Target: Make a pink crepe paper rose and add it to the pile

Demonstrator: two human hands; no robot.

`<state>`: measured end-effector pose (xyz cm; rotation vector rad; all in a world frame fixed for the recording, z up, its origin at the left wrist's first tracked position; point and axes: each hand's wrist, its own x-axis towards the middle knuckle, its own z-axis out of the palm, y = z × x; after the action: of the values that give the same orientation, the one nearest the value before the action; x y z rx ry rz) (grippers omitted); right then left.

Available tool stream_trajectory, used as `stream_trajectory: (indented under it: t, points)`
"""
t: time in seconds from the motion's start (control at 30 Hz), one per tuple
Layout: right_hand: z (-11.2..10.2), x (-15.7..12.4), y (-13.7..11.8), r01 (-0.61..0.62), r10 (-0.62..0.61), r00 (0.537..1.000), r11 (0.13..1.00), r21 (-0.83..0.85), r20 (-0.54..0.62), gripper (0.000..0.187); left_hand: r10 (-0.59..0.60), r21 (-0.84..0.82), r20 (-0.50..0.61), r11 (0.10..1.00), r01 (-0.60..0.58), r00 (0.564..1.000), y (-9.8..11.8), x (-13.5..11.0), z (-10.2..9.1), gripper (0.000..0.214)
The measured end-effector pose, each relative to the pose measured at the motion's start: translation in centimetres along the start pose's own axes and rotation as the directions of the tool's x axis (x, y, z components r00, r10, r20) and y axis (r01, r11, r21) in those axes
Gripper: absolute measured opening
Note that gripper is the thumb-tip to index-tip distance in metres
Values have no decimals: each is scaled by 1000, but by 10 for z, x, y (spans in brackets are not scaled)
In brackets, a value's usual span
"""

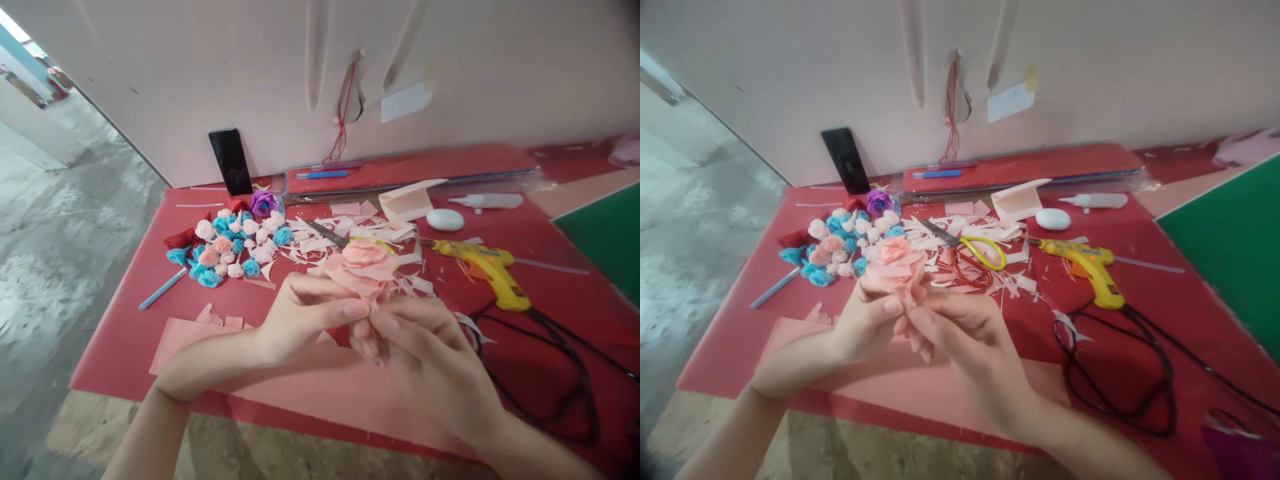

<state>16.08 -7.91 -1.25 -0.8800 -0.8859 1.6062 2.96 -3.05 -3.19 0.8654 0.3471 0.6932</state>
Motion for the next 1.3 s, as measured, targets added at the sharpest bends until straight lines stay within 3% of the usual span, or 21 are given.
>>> stream_trajectory:
  t: [0.1,0.17,0.33,0.43,0.67,0.77,0.97,1.17,1.23,1.3]
  points:
    - [0,-2,0,178,-190,980,969,-171,-59,18,42,83,-30,996,-39,999,1,1,-1,28]
    - [0,-3,-1,282,-333,937,898,-338,-103,18,111,184,-87,979,-93,990,1,1,-1,19]
    - [2,-4,-2,450,-649,760,567,-690,-38,20,317,314,-192,916,-248,929,-3,4,-3,10]
    - [2,-4,-1,450,-723,690,400,-798,26,24,366,376,-211,886,-271,906,-3,5,-2,11]
    - [-2,-1,6,462,-788,591,155,-873,173,29,454,498,-202,811,-308,868,4,3,3,6]
    - [1,-2,4,416,-791,582,94,-904,186,26,459,504,-208,807,-307,864,5,4,4,4]
    - [3,-4,3,356,-733,660,114,-927,163,22,508,566,-208,760,-321,836,6,5,4,9]
    - [-3,-1,7,397,-763,614,75,-915,204,20,467,517,-170,792,-325,867,4,5,1,4]
    - [-3,-2,6,363,-758,619,44,-931,206,20,460,505,-170,800,-324,871,3,5,0,6]
    - [-2,-1,6,353,-771,591,-16,-935,236,19,461,509,-167,797,-324,872,3,5,0,7]
